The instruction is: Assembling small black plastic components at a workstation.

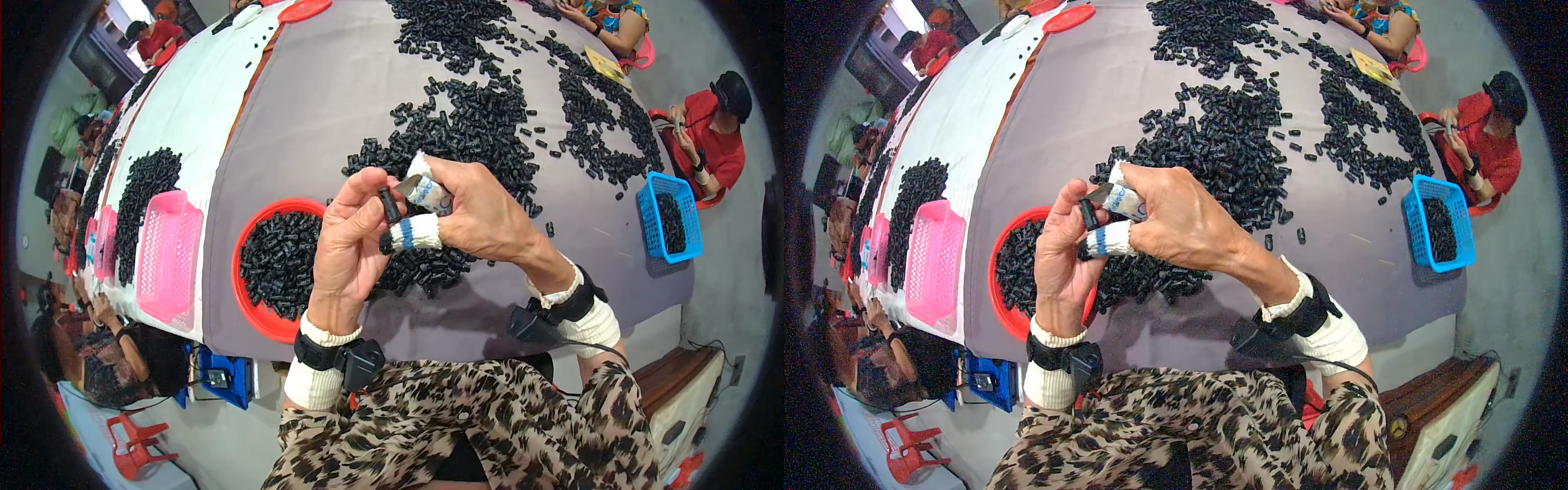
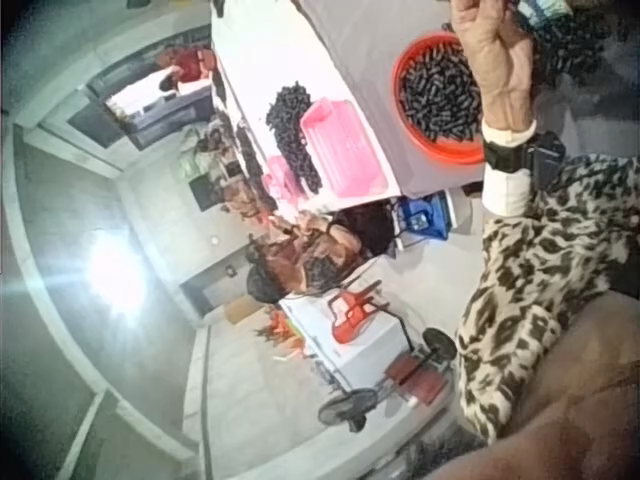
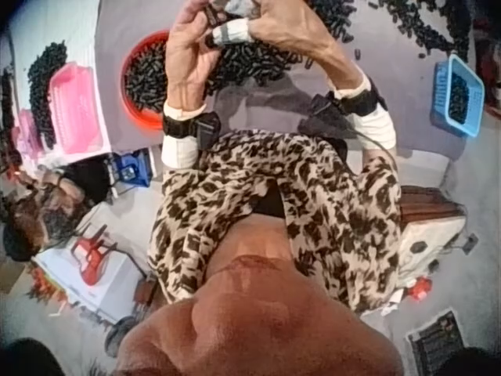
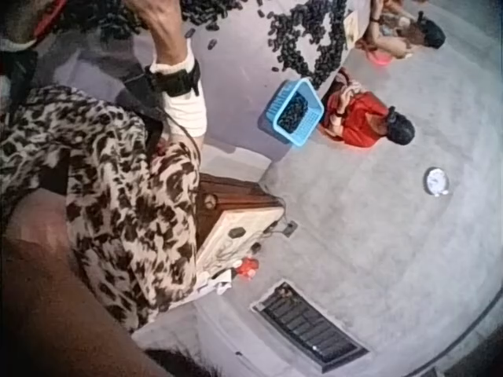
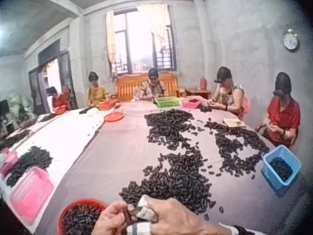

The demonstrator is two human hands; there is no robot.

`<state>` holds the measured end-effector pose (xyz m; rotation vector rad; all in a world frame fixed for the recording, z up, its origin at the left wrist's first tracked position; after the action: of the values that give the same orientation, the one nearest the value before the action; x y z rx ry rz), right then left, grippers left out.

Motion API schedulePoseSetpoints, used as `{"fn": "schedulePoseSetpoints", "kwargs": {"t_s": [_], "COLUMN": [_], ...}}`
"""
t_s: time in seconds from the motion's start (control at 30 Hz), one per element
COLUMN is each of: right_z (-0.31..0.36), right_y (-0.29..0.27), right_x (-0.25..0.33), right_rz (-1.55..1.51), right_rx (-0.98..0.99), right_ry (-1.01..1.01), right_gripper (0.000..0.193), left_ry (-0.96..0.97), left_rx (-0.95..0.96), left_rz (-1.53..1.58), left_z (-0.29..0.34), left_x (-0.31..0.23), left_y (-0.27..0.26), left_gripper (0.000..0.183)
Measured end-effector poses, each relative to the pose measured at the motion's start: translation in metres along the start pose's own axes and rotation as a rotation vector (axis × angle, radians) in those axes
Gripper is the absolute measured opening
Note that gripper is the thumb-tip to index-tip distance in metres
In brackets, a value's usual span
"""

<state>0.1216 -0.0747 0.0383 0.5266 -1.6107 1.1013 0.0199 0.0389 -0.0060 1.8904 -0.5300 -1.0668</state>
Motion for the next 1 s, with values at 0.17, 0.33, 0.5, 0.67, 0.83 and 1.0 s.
{"fn": "schedulePoseSetpoints", "kwargs": {"t_s": [0.17, 0.33, 0.5, 0.67, 0.83, 1.0], "right_z": [-0.001, -0.006, -0.008, -0.005, -0.006, -0.009], "right_y": [-0.002, -0.004, -0.005, -0.007, -0.006, -0.006], "right_x": [0.008, 0.006, 0.005, 0.013, 0.013, 0.005], "right_rz": [0.042, 0.232, 0.289, 0.234, 0.202, 0.257], "right_rx": [0.014, 0.039, 0.065, 0.111, 0.108, 0.105], "right_ry": [-0.024, -0.003, -0.063, -0.027, -0.018, -0.023], "right_gripper": [0.03, 0.04, 0.039, 0.023, 0.025, 0.038], "left_ry": [-0.01, -0.019, -0.007, -0.017, 0.005, 0.004], "left_rx": [-0.015, -0.009, -0.027, -0.034, -0.064, -0.05], "left_rz": [-0.016, -0.037, -0.143, -0.214, -0.242, -0.234], "left_z": [-0.001, 0.0, 0.001, 0.001, 0.001, -0.001], "left_x": [0.001, -0.001, -0.001, -0.001, -0.001, -0.001], "left_y": [0.0, 0.003, -0.002, -0.004, -0.005, -0.002], "left_gripper": [0.028, 0.029, 0.028, 0.028, 0.027, 0.026]}}
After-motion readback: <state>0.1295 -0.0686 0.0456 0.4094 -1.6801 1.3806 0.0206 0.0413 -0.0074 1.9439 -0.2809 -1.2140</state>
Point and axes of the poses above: each hand's wrist, its own z-axis away from the middle knuckle, its own y-axis out of the palm, x = y × z, the point moved 2 cm from there along -z, towards the middle knuckle, and after that the axes turned 12 degrees about y, right-handed, at the moved point
